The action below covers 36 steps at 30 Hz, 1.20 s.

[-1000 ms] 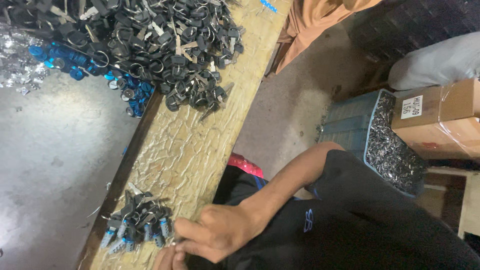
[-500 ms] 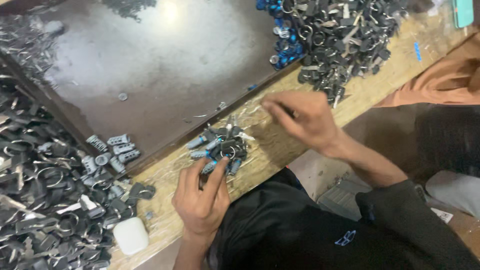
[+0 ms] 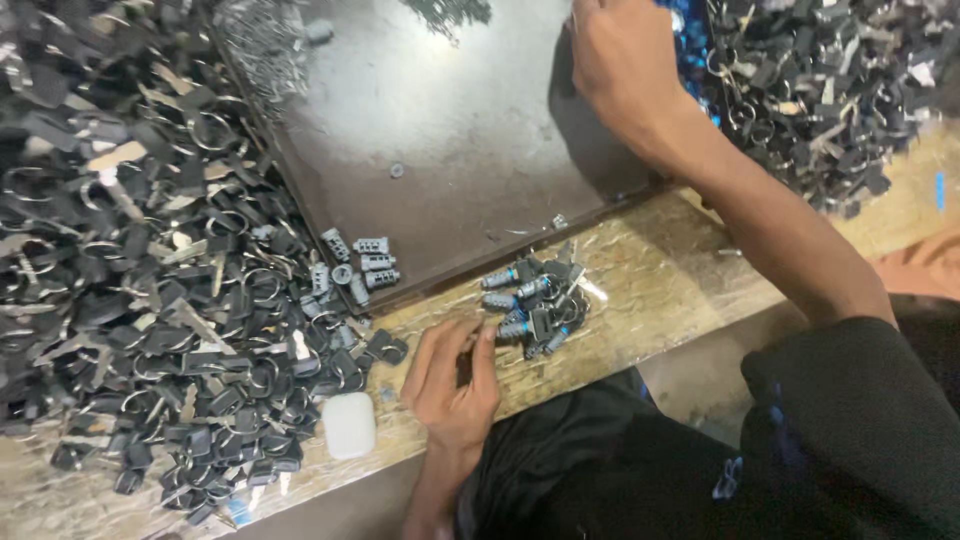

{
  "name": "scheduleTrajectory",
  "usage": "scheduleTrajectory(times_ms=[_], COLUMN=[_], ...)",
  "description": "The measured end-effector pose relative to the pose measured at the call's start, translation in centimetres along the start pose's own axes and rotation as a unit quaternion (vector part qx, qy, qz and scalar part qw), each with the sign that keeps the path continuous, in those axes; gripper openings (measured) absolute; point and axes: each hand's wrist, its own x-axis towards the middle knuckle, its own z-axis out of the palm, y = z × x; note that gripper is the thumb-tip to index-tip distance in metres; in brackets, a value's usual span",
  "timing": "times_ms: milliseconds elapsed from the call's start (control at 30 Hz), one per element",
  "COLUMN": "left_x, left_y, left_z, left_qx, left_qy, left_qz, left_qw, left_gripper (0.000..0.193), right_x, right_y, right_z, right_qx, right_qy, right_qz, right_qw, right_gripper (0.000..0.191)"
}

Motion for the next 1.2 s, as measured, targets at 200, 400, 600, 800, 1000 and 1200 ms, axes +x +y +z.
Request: scheduleTrajectory(times_ms=[200,400,600,800,1000,1200], left_x=[0.6,0.0,-1.8,-3.0,-3.5,-3.0], left_y=[-0.3,0.2,1.0,-0.7,-2.1,-2.4], left_z=[-1.0,-0.9,1.0,0.1,0.2,0.4], left_qx=[-0.375,-0.464,-0.388,-0.151,-0.207,-0.242], left_qy=[-0.116,-0.335,-0.097,0.05,0.069,0.042], left_qz=[-0.319,-0.272,-0.225,-0.186,-0.244,-0.256], left_qw=[0.863,0.774,0.888,0.97,0.945,0.935], left_gripper=[0.017,0.013,0.009,0.008,0.006,0.009], right_x=[-9.3,-15.2,-13.7,-3.9,0.9,-1.5], right_y=[-6.6,-10.1,-8.5,-2.0,-2.1,-3.1], right_z=[-8.6,-11.5,-10.6,-3.0,0.1,-1.1], right_qx=[0.31,0.247,0.309,0.231,0.17,0.177], right_qy=[0.074,0.206,0.105,0.046,0.086,0.027], right_qz=[-0.335,-0.381,-0.241,-0.042,-0.067,-0.053], right_qw=[0.887,0.867,0.914,0.971,0.979,0.982], right_gripper=[0.03,0.027,0.03,0.016,0.02,0.015])
